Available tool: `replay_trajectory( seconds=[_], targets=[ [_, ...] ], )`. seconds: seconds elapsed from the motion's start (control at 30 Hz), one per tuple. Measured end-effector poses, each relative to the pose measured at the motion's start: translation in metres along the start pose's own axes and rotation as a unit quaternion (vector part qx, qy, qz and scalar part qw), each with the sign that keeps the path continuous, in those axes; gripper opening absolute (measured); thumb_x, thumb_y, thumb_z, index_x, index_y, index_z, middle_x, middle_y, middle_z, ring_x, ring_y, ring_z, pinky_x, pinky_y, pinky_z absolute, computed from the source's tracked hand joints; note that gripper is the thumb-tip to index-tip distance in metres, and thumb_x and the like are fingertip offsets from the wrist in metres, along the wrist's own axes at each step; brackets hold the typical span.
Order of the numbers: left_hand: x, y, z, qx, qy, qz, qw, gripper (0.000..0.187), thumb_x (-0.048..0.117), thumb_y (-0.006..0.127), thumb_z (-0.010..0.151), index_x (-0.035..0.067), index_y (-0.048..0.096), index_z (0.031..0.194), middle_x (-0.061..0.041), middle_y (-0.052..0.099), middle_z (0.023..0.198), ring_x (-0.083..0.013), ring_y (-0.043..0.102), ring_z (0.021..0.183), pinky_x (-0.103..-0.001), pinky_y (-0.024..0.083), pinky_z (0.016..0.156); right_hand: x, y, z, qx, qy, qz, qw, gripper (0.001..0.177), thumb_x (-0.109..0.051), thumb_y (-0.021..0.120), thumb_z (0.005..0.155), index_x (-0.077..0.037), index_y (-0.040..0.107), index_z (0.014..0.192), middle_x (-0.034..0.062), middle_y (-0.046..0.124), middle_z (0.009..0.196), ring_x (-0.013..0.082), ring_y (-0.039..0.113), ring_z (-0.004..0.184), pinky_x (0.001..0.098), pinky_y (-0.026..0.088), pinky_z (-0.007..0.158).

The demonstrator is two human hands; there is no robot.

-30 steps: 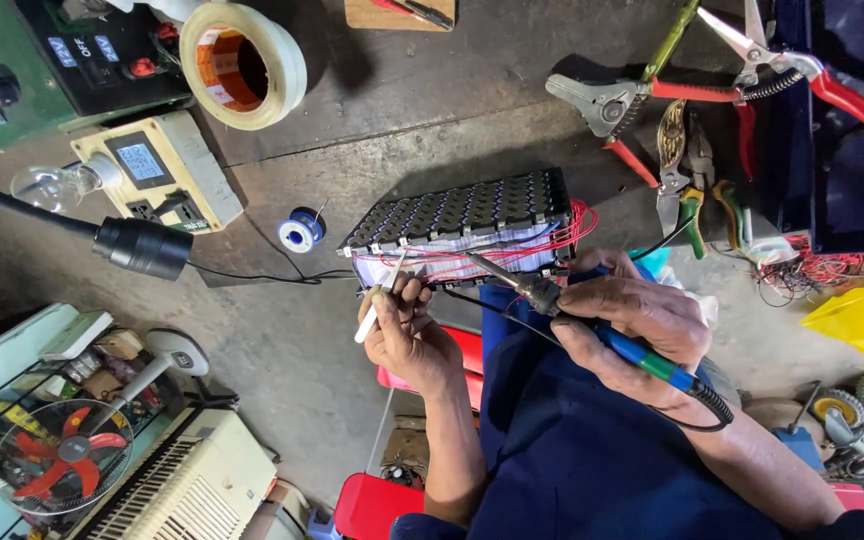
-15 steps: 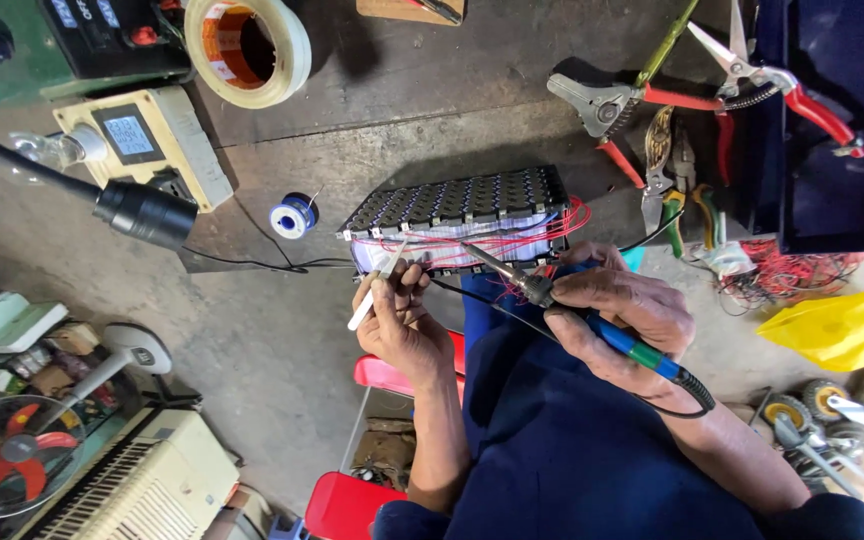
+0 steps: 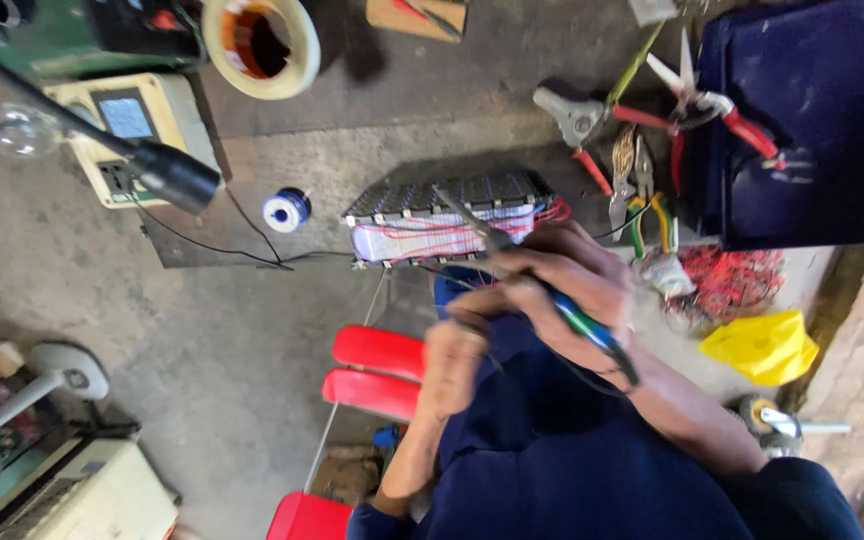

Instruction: Soldering wires to connect individual cells in a large battery pack assembly.

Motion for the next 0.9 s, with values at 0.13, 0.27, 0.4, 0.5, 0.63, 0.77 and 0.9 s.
replay_trajectory(
  seconds=[0.13, 0.27, 0.4, 0.5, 0.63, 0.77, 0.9],
  targets=[
    [-0.010, -0.013, -0.016, -0.169, 0.139, -0.030, 0.975, 0.030, 0.020, 0.049, 0.106, 0.007, 0.069, 0.088, -0.014, 0.070, 0.086, -0.0379, 0.067, 0.087, -0.053, 0.053, 0.091, -0.007, 0.032, 0.051, -0.037, -0.043, -0.103, 0.993, 0.008, -0.008, 0.076, 0.094, -0.008, 0.079, 0.101, 0.0147, 0.070, 0.082, 0.0413, 0.070, 0.068, 0.0456, 0.060, 0.066],
    [-0.064, -0.112, -0.060, -0.210, -0.034, 0.156, 0.964, 0.035, 0.025, 0.043, 0.102, 0.012, 0.075, 0.111, -0.002, 0.075, 0.115, -0.0256, 0.054, 0.127, -0.042, 0.039, 0.110, 0.024, 0.056, 0.080, -0.052, -0.080, -0.251, 0.963, 0.017, -0.026, 0.070, 0.106, -0.009, 0.072, 0.105, 0.0117, 0.068, 0.080, 0.0215, 0.064, 0.061, 0.0362, 0.050, 0.051],
    [-0.038, -0.213, -0.062, -0.124, 0.018, 0.281, 0.951, 0.020, 0.017, 0.048, 0.103, 0.013, 0.067, 0.098, -0.003, 0.071, 0.112, -0.0290, 0.056, 0.125, -0.045, 0.035, 0.112, 0.042, 0.066, 0.112, -0.019, -0.099, -0.324, 0.941, 0.014, -0.019, 0.068, 0.108, -0.005, 0.073, 0.104, 0.0137, 0.072, 0.084, 0.0225, 0.070, 0.058, 0.0364, 0.053, 0.046],
    [-0.018, -0.264, -0.033, 0.000, -0.021, 0.319, 0.948, 0.021, 0.024, 0.047, 0.108, 0.014, 0.063, 0.118, -0.006, 0.071, 0.114, -0.0208, 0.058, 0.103, -0.038, 0.037, 0.099, 0.053, 0.076, 0.125, 0.034, -0.122, -0.396, 0.910, 0.006, -0.017, 0.069, 0.105, -0.011, 0.071, 0.103, 0.0087, 0.074, 0.087, 0.0215, 0.074, 0.066, 0.0370, 0.060, 0.054],
    [0.013, -0.274, 0.055, 0.014, 0.150, 0.516, 0.843, 0.018, 0.009, 0.045, 0.111, 0.001, 0.059, 0.103, -0.014, 0.056, 0.098, -0.0337, 0.049, 0.091, -0.045, 0.033, 0.097, 0.082, 0.085, 0.137, 0.062, -0.109, -0.465, 0.876, 0.004, -0.018, 0.071, 0.099, -0.015, 0.073, 0.099, 0.0051, 0.065, 0.076, 0.0267, 0.066, 0.056, 0.0393, 0.052, 0.048],
    [-0.027, -0.277, 0.122, -0.005, 0.216, 0.584, 0.782, 0.015, 0.012, 0.059, 0.109, 0.000, 0.062, 0.099, -0.017, 0.064, 0.099, -0.0396, 0.056, 0.090, -0.046, 0.038, 0.083, 0.111, 0.082, 0.147, 0.069, -0.135, -0.481, 0.864, 0.009, -0.018, 0.074, 0.100, -0.010, 0.070, 0.099, 0.0088, 0.065, 0.077, 0.0349, 0.063, 0.053, 0.0415, 0.044, 0.042],
    [-0.099, -0.273, 0.158, -0.035, 0.180, 0.603, 0.776, 0.019, 0.018, 0.063, 0.105, 0.003, 0.074, 0.104, -0.028, 0.064, 0.087, -0.0527, 0.058, 0.082, -0.055, 0.043, 0.078, 0.135, 0.083, 0.142, 0.027, -0.124, -0.466, 0.876, 0.013, -0.017, 0.077, 0.096, -0.012, 0.069, 0.104, 0.0142, 0.071, 0.094, 0.0472, 0.065, 0.080, 0.0468, 0.043, 0.047]
  ],
)
Point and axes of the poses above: each hand's wrist, its own z-axis towards the middle knuckle, its own y-axis out of the palm, x = y × z, the point moved 4 cm from there along z, towards the middle knuckle
